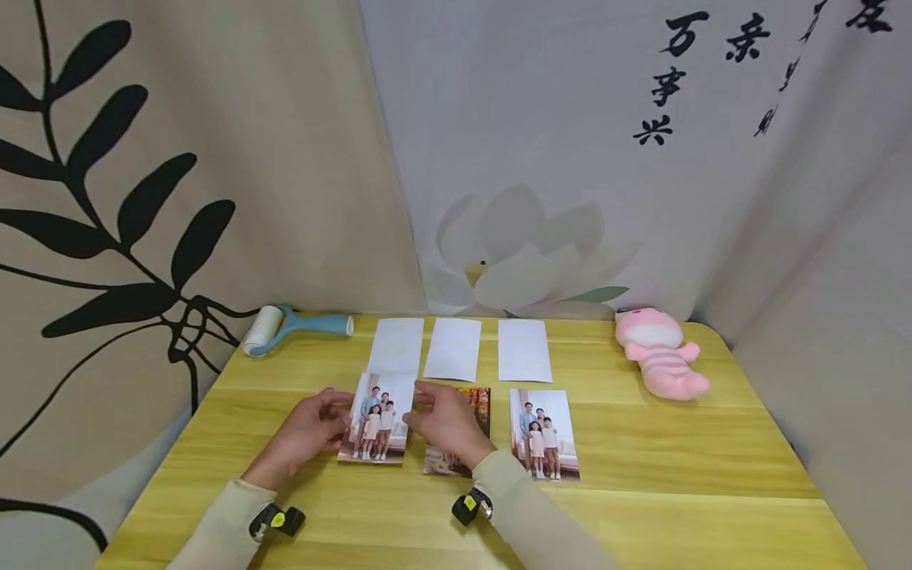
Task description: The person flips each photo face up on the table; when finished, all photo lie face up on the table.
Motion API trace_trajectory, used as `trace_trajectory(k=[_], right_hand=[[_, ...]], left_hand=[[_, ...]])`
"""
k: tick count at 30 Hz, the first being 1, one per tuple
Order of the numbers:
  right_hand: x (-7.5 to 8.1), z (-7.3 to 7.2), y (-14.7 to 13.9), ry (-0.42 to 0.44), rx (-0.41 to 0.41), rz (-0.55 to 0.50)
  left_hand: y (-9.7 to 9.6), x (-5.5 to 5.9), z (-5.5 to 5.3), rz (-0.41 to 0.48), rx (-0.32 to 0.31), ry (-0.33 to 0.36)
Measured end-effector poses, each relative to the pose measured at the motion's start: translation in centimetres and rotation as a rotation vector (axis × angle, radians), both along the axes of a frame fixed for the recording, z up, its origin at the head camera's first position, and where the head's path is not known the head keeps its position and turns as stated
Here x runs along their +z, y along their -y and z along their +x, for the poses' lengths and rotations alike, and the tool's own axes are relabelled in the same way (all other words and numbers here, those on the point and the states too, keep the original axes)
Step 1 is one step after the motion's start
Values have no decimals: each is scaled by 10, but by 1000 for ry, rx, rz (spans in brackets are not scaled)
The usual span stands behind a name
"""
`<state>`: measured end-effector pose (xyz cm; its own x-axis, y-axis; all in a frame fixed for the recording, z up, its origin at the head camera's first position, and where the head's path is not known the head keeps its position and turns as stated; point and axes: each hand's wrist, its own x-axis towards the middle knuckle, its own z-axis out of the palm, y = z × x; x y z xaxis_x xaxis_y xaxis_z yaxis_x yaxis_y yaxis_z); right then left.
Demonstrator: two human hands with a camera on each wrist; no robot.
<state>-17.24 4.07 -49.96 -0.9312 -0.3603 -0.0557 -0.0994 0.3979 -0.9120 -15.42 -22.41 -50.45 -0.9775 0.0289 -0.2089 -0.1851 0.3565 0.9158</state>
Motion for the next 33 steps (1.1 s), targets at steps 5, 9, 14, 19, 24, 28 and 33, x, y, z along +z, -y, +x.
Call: trace_trajectory(k=[5, 9, 14, 19, 24, 28, 33], right_hand=[[-2, 0, 0, 29, 16, 53], [-2, -1, -1, 29, 26, 71], [0, 0, -3, 49, 38, 76], [0, 1, -3, 61, 65, 95], [6, -5, -8, 24, 96, 128], [10, -14, -17, -39, 109, 143], [11, -27, -30, -83, 117, 127]], left_hand=[[-1, 2, 3, -66, -12, -1], [-2, 5, 2, -142, -40, -36], [-2, 3, 2, -193, -67, -50], [0, 0, 5, -181, -63, -42], [-2, 6, -1, -196, -39, -13], [-7, 11, -13, -233, -36, -29], [-14, 13, -28, -256, -40, -105]])
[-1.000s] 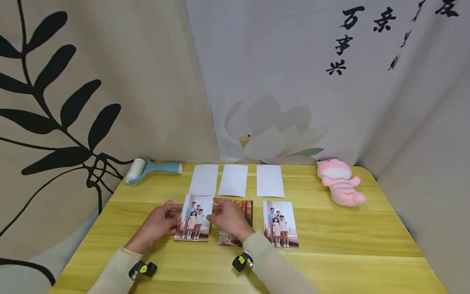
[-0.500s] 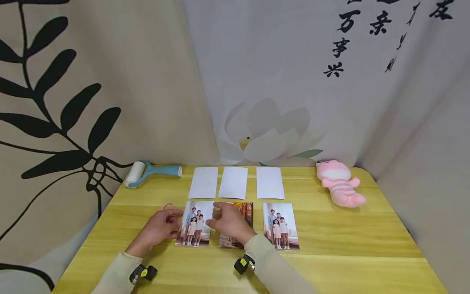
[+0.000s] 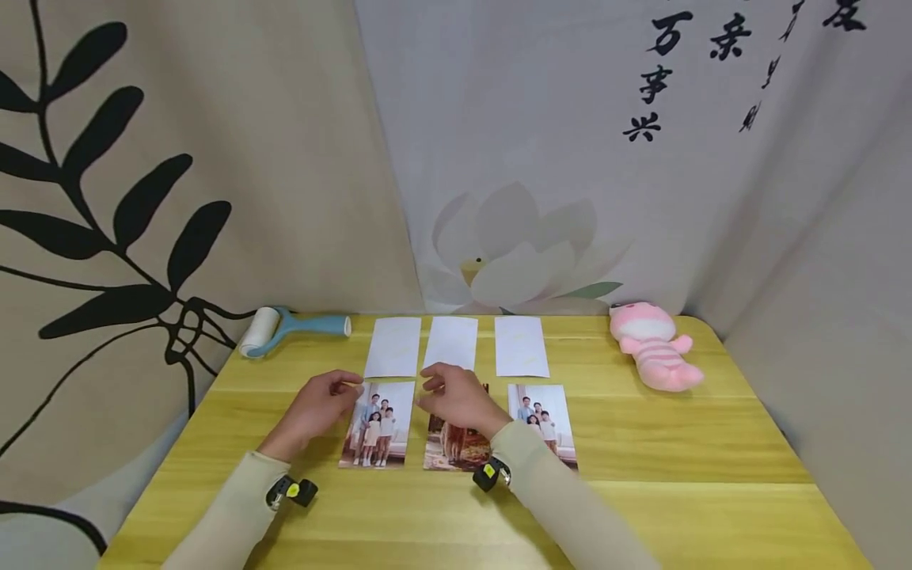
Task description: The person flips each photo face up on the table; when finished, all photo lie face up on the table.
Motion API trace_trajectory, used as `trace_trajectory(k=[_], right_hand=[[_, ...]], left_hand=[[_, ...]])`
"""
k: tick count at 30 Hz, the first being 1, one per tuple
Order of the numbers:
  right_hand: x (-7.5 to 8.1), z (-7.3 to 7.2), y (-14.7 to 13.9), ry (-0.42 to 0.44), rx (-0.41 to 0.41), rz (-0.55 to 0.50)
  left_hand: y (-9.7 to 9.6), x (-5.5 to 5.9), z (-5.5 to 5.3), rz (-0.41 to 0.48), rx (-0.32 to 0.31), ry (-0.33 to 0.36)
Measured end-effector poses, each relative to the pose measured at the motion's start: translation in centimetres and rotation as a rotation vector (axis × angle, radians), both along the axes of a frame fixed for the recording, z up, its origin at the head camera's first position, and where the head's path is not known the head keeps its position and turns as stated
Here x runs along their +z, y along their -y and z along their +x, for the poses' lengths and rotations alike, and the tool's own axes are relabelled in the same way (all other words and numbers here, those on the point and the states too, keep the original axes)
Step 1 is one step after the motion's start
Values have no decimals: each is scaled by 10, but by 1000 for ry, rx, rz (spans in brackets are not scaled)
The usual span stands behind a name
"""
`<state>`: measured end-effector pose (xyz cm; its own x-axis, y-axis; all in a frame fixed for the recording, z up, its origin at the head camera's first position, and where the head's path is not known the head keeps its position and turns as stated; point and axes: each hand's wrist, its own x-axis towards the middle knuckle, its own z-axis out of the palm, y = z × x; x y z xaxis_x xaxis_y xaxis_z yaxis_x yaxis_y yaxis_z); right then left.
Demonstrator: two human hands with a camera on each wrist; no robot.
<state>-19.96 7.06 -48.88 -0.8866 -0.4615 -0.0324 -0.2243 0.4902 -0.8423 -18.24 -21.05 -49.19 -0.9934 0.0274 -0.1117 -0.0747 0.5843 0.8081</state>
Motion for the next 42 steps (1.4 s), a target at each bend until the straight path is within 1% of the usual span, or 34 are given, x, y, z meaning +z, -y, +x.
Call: trace_trajectory(k=[3, 7, 11, 15, 19, 22, 25, 26, 31, 34, 37, 42], right_hand=[[2, -11, -11, -36, -3, 3], [4, -26, -30, -103, 5, 48], [6, -36, -49, -171, -2, 77], [7, -42, -69, -207, -24, 109], [4, -47, -88, -239, -36, 149], [-1, -51, -102, -245, -49, 154], [-5, -56, -115, -226, -58, 159], [-7, -58, -119, -227, -57, 167], [-9, -66, -133, -235, -68, 244], [-10, -69, -138, -232, -66, 300], [-11, -70, -142, -225, -51, 339], [-13, -71, -148, -241, -20, 401]], left_hand=[[-9, -2, -9, 45, -33, -23], [-27, -4, -18, 98, -87, -21], [-48, 0, -28, 135, -133, -31], [-66, 4, -40, 192, -175, -48], [-84, 7, -54, 241, -217, -37], [-102, 5, -64, 265, -249, -16], [-122, 1, -73, 263, -273, -10], [-128, 0, -75, 249, -280, -15], [-158, -5, -82, 203, -322, -31], [-171, -8, -84, 196, -339, -19], [-182, -12, -85, 217, -334, 6], [-193, -16, -87, 258, -320, 43]])
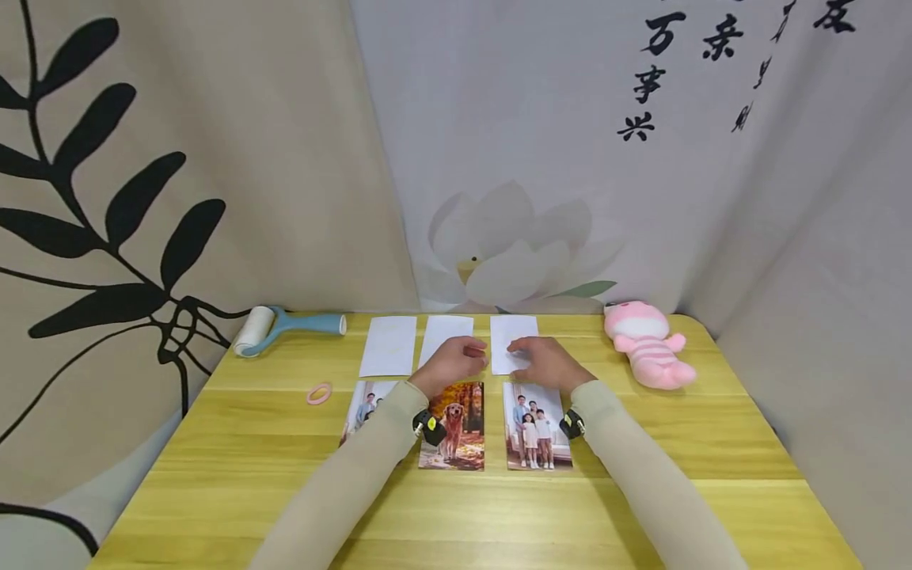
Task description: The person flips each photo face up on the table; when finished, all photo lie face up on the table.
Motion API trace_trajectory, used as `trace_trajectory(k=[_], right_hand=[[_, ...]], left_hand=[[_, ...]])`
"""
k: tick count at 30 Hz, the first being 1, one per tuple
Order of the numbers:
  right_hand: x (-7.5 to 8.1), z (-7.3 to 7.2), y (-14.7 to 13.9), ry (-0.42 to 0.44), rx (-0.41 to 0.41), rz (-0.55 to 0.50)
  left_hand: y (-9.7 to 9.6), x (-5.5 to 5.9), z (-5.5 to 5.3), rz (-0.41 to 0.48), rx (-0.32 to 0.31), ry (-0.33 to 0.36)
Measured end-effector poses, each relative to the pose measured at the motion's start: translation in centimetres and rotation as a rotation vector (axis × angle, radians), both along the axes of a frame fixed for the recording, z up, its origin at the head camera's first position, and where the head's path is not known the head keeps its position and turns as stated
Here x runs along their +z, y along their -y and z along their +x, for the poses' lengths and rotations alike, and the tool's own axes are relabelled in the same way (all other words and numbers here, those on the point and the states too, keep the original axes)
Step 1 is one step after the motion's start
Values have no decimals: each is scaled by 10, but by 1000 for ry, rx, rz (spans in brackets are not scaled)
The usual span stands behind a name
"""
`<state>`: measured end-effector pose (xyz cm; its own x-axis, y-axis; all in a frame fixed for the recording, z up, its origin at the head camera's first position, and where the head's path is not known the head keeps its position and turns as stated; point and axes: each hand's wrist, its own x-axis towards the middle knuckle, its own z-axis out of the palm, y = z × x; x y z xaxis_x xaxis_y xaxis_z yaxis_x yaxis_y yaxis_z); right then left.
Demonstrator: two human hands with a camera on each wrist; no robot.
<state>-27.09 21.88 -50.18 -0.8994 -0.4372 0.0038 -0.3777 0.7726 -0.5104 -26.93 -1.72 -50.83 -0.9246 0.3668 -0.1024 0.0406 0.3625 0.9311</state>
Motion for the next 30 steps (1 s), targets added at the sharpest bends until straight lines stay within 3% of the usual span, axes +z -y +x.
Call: trace_trajectory(k=[7, 18, 24, 30], right_hand=[[-3, -4, -6, -11, 23, 10], [1, -8, -10, 1, 30, 25], [-3, -7, -12, -22, 40, 16], [-5, -5, -12, -43, 30, -57]], left_hand=[[-9, -1, -3, 28, 8, 57], [-20, -2, -3, 53, 31, 75], [-21, -3, -4, 175, 47, 151], [-26, -5, -4, 236, 114, 206]])
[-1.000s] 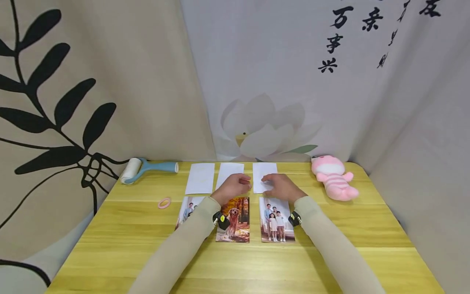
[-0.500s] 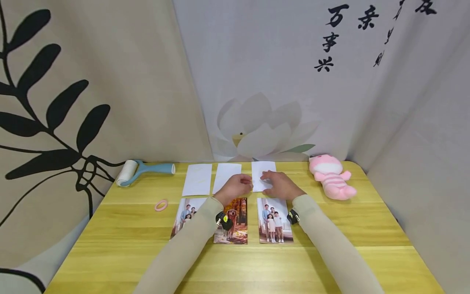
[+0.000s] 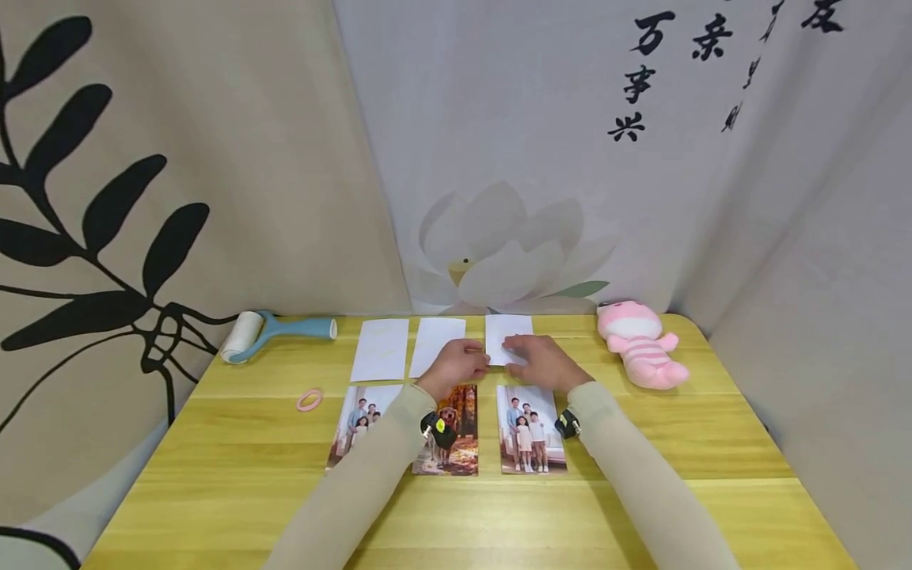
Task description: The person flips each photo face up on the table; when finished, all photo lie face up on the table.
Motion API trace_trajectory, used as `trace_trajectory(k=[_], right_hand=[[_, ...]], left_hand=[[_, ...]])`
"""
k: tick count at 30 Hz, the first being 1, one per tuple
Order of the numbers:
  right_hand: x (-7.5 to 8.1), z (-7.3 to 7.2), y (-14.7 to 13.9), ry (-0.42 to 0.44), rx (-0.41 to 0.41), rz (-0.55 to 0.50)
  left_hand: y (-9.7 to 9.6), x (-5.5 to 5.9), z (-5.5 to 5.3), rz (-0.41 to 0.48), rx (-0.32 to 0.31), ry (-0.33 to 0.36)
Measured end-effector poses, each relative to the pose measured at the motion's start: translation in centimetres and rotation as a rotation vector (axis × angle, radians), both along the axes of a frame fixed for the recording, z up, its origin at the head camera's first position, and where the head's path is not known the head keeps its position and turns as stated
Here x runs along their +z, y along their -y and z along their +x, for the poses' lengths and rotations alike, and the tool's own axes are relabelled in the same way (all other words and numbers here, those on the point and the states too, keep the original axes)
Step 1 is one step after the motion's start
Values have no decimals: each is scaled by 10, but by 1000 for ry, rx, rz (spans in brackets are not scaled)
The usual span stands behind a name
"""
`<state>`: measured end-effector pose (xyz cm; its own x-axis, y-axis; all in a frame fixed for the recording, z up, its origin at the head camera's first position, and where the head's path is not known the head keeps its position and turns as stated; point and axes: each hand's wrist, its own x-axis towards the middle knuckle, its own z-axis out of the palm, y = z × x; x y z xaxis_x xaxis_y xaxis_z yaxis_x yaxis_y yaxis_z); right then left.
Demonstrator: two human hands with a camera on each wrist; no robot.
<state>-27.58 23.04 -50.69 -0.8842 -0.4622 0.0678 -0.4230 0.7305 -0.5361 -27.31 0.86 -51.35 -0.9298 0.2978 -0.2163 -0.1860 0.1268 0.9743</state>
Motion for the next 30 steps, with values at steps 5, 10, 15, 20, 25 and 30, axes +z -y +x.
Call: trace_trajectory(k=[5, 10, 15, 20, 25, 30], right_hand=[[-1, 1, 4, 12, -17, -27], [0, 1, 7, 20, -47, -46], [3, 2, 10, -26, -101, -91], [11, 5, 16, -84, -169, -132], [18, 8, 24, -109, -244, -167], [24, 13, 29, -68, -295, -254]], left_hand=[[-5, -6, -2, 122, 50, 65], [-7, -10, -4, 215, 58, 97], [-8, -8, -3, 255, 67, 116], [-10, -4, -1, 286, 68, 98], [-10, -1, 0, 330, 53, 75], [-9, 1, 4, 384, 39, 55]])
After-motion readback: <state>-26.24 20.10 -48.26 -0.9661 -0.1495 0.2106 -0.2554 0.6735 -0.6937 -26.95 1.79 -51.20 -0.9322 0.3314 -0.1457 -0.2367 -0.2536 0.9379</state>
